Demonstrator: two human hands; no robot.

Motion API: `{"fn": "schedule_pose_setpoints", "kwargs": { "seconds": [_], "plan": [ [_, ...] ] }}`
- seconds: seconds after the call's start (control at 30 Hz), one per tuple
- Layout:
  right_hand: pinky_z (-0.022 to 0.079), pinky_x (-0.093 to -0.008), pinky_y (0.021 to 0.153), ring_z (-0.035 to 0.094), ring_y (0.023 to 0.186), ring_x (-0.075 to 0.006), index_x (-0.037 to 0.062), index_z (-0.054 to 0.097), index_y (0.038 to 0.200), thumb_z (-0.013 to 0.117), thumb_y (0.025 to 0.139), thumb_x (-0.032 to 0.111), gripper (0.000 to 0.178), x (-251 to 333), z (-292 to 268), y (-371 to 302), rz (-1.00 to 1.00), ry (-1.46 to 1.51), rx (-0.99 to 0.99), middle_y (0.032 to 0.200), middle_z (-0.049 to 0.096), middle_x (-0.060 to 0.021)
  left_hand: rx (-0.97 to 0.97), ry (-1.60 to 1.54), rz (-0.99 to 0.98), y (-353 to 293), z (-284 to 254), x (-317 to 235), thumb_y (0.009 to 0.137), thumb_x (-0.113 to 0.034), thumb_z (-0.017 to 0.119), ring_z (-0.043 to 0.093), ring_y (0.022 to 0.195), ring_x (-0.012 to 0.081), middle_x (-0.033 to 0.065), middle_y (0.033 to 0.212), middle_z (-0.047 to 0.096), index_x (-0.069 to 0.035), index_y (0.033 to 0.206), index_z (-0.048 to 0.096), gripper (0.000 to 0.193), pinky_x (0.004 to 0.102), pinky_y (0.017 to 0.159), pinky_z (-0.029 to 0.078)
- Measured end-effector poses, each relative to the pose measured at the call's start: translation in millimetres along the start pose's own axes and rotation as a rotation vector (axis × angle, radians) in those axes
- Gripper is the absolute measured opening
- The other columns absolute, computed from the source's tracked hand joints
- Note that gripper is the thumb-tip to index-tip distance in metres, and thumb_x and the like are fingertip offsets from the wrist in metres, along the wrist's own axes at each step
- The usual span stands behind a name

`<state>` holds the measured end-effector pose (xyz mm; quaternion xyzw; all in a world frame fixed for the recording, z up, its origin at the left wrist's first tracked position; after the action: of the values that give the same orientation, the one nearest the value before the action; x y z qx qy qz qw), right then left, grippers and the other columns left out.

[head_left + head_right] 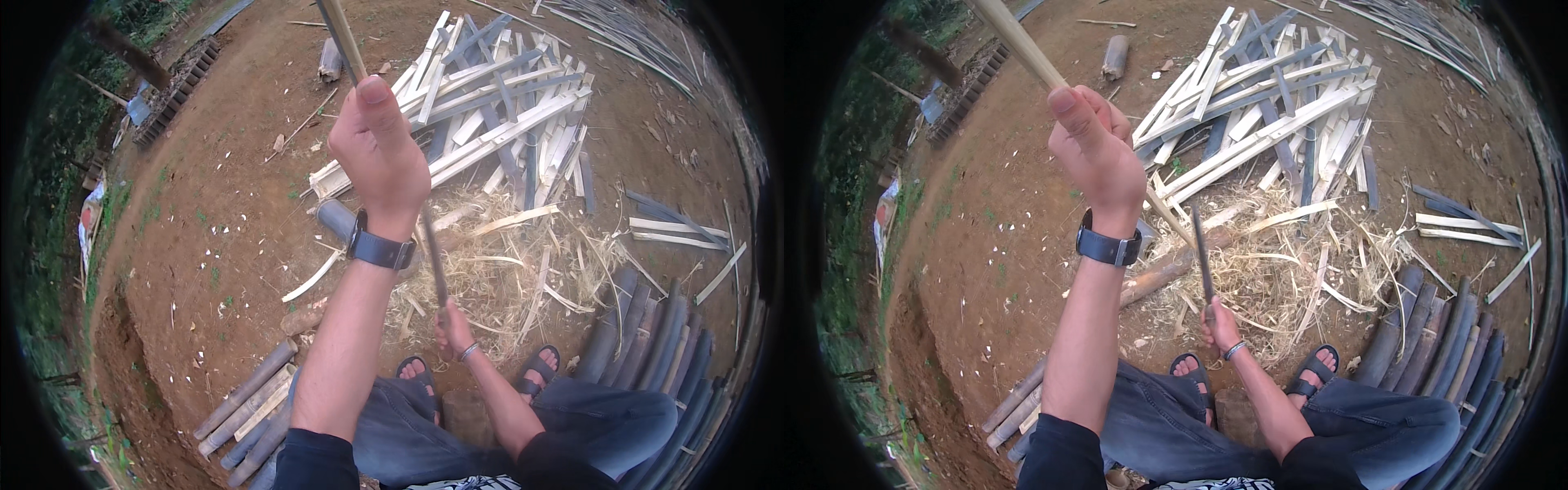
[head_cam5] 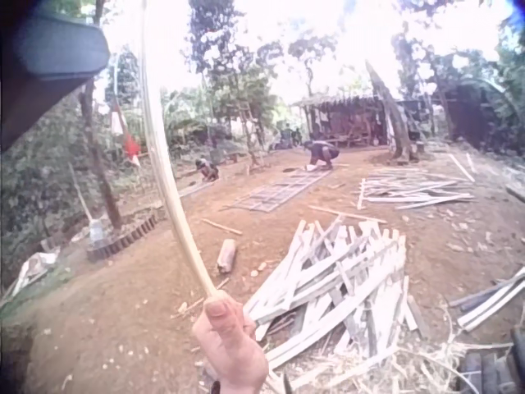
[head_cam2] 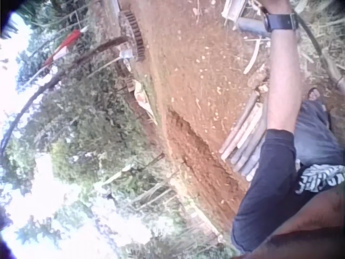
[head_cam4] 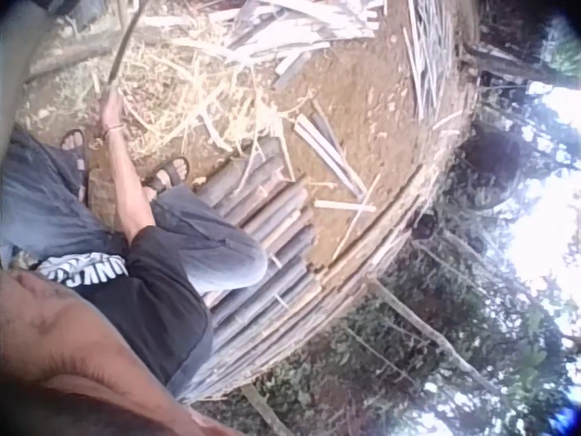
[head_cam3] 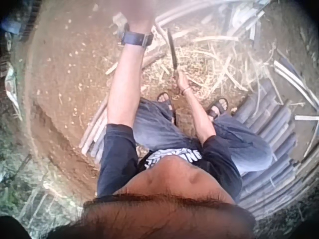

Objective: The person shaves strips of wood using a blade, holding the wood piece by hand and pulling the blade towards themselves to remove shavings.

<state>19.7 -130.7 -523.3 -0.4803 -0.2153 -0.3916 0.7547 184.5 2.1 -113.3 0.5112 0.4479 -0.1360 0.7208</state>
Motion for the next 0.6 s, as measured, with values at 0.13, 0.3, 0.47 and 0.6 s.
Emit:
{"fn": "schedule_pose_setpoints", "kwargs": {
  "seconds": [0.13, 0.3, 0.47, 0.6],
  "plan": [
    [0.033, -0.0261, 0.033, 0.037, 0.035, -0.0103, 0.0058, 0.047, 0.078, 0.031, 0.096, 0.055, 0.055, -6, 17, -2, 0.141, 0.095, 0.077, 0.049, 0.040, -0.0007, -0.028, 0.058, 0.093, -1, 2, -5, 0.088, -0.072, 0.026, 0.026, 0.044, 0.0052, -0.0043, 0.050, 0.028, -0.012, 0.059, 0.029, 0.067, 0.0235, 0.042, 0.017],
    [0.033, -0.0255, 0.034, 0.038, 0.036, -0.0099, 0.0061, 0.046, 0.077, 0.030, 0.096, 0.055, 0.055, 96, 24, -14, -0.198, 0.260, 0.074, 0.048, 0.040, -0.0009, 0.003, 0.021, 0.017, -3, -10, 3, 0.089, -0.068, 0.031, 0.029, 0.047, 0.0057, -0.0042, 0.051, 0.030, -0.009, 0.061, 0.035, 0.066, 0.0245, 0.044, 0.020],
    [0.033, -0.0272, 0.033, 0.038, 0.035, -0.0109, 0.0063, 0.047, 0.071, 0.030, 0.094, 0.060, 0.061, -29, 5, 5, 0.176, -0.221, 0.041, 0.048, 0.040, -0.0013, 0.038, -0.058, -0.001, -1, 8, 1, 0.092, -0.060, 0.040, 0.033, 0.051, 0.0065, -0.0036, 0.053, 0.035, -0.005, 0.061, 0.041, 0.063, 0.0263, 0.047, 0.024],
    [0.033, -0.0254, 0.033, 0.038, 0.035, -0.0091, 0.0061, 0.047, 0.077, 0.026, 0.095, 0.060, 0.061, 61, 15, -2, -0.044, 0.100, 0.078, 0.048, 0.040, -0.0006, 0.039, -0.044, 0.031, -6, 10, 0, 0.090, -0.064, 0.036, 0.031, 0.049, 0.0062, -0.0042, 0.052, 0.032, -0.007, 0.061, 0.038, 0.065, 0.0253, 0.045, 0.023]
  ]
}}
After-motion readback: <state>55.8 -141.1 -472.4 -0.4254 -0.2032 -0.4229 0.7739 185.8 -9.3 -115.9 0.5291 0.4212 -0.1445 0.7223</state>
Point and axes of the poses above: each hand's wrist, its own y-axis towards the middle knuckle, its own z-axis out of the palm, x = y × z, the point moved 10 cm from there along y, towards the middle knuckle
